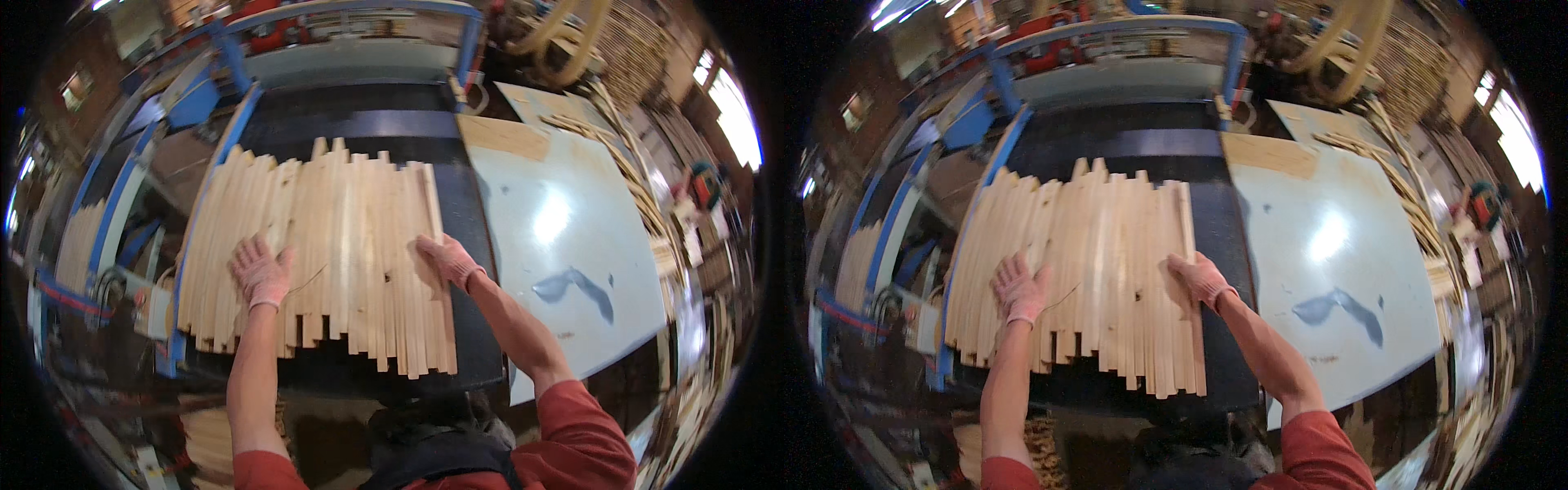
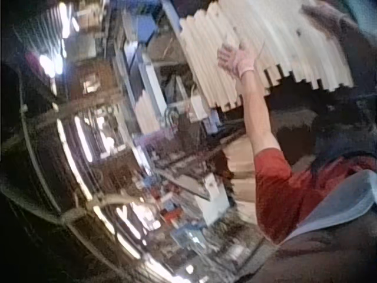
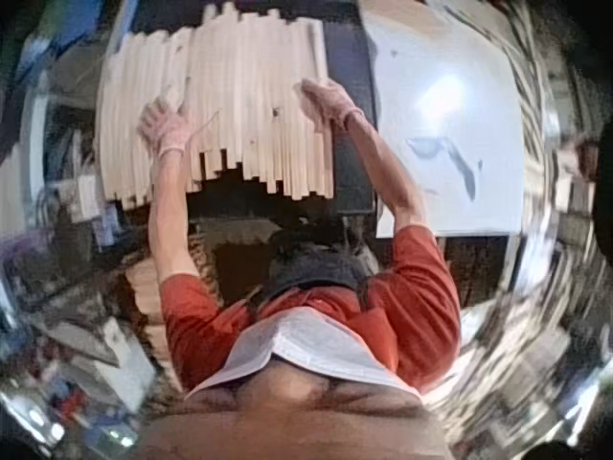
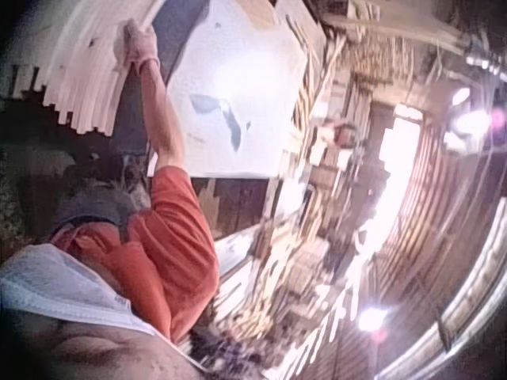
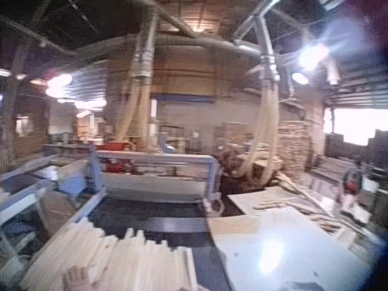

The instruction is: The person repeatedly picks up stacks of light-colored wooden planks from a metal table and places them onto a conveyor belt. The worker wears pink gloves and moves the wood in batches, maintaining a continuous flow of material into the machinery.

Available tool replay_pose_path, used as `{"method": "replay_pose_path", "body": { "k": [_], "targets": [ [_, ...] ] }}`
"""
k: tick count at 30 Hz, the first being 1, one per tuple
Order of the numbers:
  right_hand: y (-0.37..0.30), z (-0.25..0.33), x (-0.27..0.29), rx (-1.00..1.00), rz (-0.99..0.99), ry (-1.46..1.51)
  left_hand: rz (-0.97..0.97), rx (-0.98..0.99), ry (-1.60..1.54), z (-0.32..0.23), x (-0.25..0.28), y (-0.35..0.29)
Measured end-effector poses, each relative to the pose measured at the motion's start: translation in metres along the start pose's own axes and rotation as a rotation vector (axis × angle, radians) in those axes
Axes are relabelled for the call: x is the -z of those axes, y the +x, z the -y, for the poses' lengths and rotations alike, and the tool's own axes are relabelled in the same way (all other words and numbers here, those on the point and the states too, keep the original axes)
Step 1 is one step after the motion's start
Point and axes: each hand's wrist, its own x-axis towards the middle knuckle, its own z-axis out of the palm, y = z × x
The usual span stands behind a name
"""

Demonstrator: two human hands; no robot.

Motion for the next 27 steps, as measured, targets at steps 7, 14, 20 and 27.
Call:
{"method": "replay_pose_path", "body": {
  "k": [7, 14, 20, 27],
  "targets": [
    [-0.014, -0.023, -0.013, 0.246, -0.221, -0.561, -0.083, -0.045, 0.176, 0.028, -0.021, 0.020],
    [-0.085, -0.146, -0.039, 0.456, -0.116, -0.084, -0.411, -0.263, -0.028, -0.013, -0.018, 0.011],
    [-0.169, -0.210, -0.044, 0.506, 0.131, 0.145, -0.591, -0.681, -0.698, -0.103, 0.036, -0.113],
    [-0.278, -0.293, 0.011, 0.616, 0.344, 0.165, 0.144, -0.989, -1.469, -0.188, 0.045, -0.308]
  ]
}}
